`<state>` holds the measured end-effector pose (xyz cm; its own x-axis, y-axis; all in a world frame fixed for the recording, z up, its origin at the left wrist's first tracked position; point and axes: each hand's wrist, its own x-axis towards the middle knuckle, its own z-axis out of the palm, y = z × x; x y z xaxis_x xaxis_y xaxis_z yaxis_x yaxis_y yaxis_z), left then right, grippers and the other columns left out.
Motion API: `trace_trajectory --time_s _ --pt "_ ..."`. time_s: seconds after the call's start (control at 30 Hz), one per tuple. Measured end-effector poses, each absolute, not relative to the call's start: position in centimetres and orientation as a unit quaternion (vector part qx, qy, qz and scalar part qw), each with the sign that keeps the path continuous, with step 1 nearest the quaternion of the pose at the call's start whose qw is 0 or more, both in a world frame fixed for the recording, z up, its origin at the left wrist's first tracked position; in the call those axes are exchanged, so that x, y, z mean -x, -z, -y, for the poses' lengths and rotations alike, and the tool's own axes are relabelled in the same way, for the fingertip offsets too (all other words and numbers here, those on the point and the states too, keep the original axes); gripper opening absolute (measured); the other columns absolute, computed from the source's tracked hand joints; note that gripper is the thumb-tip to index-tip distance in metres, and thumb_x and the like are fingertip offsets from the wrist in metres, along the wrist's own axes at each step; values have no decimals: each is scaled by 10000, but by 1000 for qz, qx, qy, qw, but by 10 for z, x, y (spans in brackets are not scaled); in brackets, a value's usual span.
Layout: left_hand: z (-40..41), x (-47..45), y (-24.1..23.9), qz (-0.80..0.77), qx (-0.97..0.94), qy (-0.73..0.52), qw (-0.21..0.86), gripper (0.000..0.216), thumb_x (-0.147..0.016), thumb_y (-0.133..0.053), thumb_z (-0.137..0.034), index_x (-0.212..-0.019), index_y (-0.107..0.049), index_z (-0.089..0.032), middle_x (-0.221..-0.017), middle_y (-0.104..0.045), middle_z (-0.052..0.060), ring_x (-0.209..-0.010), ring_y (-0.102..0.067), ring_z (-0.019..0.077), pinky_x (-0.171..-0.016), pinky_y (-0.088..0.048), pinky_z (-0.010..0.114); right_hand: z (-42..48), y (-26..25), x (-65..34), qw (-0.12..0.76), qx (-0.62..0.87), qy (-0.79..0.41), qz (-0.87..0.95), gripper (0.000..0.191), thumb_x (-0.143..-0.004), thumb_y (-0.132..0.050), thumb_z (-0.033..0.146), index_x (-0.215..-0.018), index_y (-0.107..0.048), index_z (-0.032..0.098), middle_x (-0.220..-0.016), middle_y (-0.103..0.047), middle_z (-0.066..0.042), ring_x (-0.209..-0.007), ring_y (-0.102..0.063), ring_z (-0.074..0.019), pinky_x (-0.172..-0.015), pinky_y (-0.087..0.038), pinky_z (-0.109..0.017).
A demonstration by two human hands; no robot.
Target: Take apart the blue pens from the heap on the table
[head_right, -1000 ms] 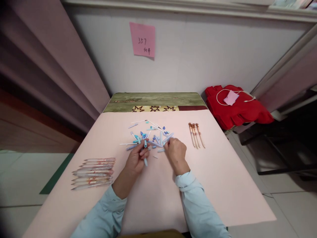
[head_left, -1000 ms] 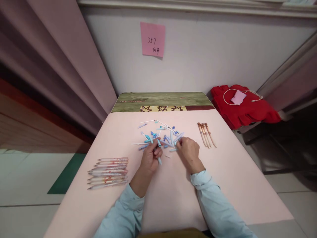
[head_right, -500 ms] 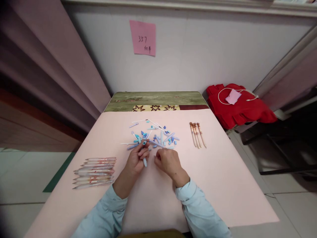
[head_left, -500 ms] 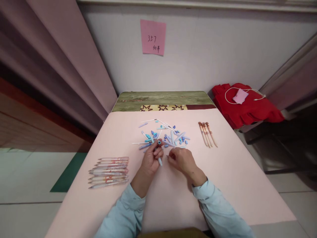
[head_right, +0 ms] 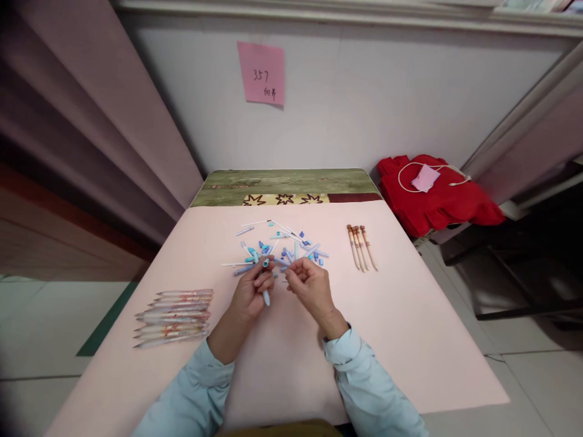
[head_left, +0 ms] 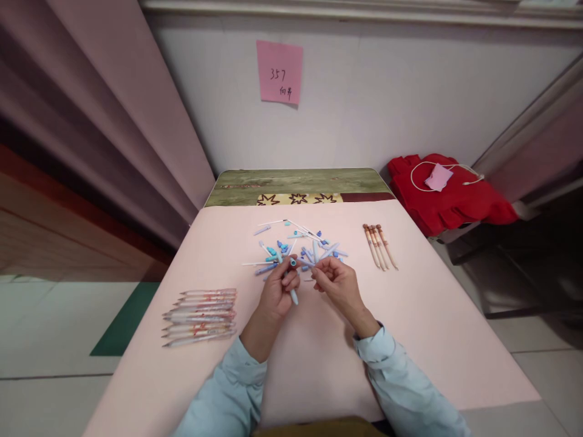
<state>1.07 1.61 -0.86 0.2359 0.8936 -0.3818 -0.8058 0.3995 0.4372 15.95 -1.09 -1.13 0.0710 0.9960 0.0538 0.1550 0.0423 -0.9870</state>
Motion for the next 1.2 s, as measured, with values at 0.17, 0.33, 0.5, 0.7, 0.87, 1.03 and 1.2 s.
trace_trajectory --time_s 0.17,0.33,0.5,0.7,0.87,1.03,1.2 --pt "-15 -12 7 -299 -98 -538 782 96 -813 -694 -192 -843 -666 -106 -707 -632 20 -367 -283 -35 -341 -250 95 10 10 -162 457 567 -374 574 138 -818 -612 327 -790 -619 193 -565 -604 30 -482 -559 -111 -489 -428 -204" --pt "-16 -11 5 -301 -101 -544 777 119 -792 -713 -193 -857 -682 -97 -704 -636 20 -368 -288 -38 -348 -244 104 8 9 -169 404 599 -299 624 102 -803 -587 264 -790 -666 200 -617 -630 20 -511 -528 -112 -505 -392 -208" --pt "-16 -13 4 -328 -178 -607 702 270 -738 -774 -220 -985 -692 -149 -666 -635 -4 -385 -344 -11 -379 -251 121 3 14 -182 368 612 -291 636 134 -777 -605 250 -854 -709 216 -683 -663 20 -543 -547 -119 -533 -396 -215" --pt "-15 -18 6 -371 -250 -638 626 353 -723 -789 -256 -1047 -683 -166 -642 -646 -2 -398 -387 16 -399 -255 145 2 13 -191 329 592 -298 673 124 -767 -610 218 -832 -715 214 -711 -669 18 -582 -551 -118 -573 -398 -218" --pt "-18 -16 12 -432 -275 -662 548 361 -720 -800 -300 -1037 -685 -171 -534 -534 -65 -403 -403 27 -402 -262 148 2 12 -195 254 593 -266 717 100 -750 -636 180 -798 -713 222 -721 -661 14 -633 -573 -131 -594 -390 -225" --pt "-18 -15 13 -400 -226 -646 610 318 -695 -818 -278 -942 -669 -143 -524 -486 -84 -374 -364 12 -371 -228 140 4 17 -180 218 611 -189 737 150 -820 -655 239 -946 -734 258 -858 -682 -12 -781 -634 -161 -673 -411 -241" --pt "-16 -15 5 -331 -134 -589 725 194 -738 -778 -202 -846 -648 -106 -634 -557 -44 -367 -328 -24 -351 -244 118 10 18 -162 161 625 -122 754 128 -895 -584 269 -885 -706 233 -923 -683 -44 -743 -645 -168 -602 -387 -246"
